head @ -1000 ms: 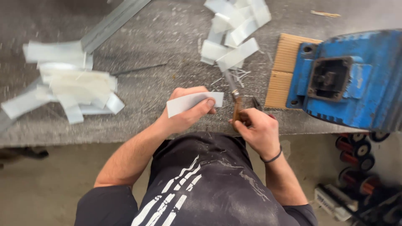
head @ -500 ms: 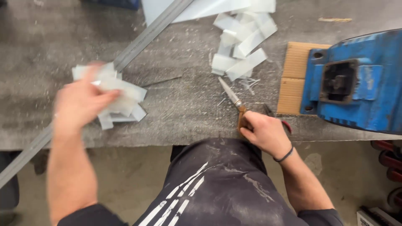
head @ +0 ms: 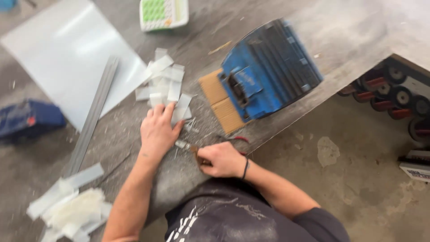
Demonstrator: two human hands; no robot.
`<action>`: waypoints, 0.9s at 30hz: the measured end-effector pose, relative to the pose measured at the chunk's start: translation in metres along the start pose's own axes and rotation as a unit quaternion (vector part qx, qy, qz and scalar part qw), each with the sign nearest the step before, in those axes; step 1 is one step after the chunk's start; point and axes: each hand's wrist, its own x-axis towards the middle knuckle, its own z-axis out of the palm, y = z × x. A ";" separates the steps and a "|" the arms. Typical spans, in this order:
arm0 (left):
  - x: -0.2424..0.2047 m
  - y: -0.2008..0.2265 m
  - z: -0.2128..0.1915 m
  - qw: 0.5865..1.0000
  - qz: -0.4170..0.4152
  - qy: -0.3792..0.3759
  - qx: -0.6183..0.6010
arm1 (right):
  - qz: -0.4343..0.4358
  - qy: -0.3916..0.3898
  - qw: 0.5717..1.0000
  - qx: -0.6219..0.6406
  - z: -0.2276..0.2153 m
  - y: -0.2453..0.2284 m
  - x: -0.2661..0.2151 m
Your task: The person uses shears to cut a white plastic sheet into smaller rectangular strips. They repeatedly pick up the plastic, cut it, and place the resulting pieces onto a pile on the workbench.
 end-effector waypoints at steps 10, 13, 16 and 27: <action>-0.007 -0.018 0.020 0.983 -0.054 0.041 -0.168 | -0.048 0.085 0.994 0.046 0.002 0.016 0.004; -0.010 -0.021 0.015 0.974 -0.105 0.039 -0.197 | -0.038 0.069 0.995 0.063 0.004 0.014 0.004; -0.011 -0.025 0.012 0.921 -0.214 0.008 -0.326 | -0.037 0.080 0.994 0.062 0.005 0.015 0.004; -0.025 -0.032 0.014 0.793 -0.165 0.020 -0.586 | 0.095 0.118 0.941 0.303 -0.008 0.002 0.064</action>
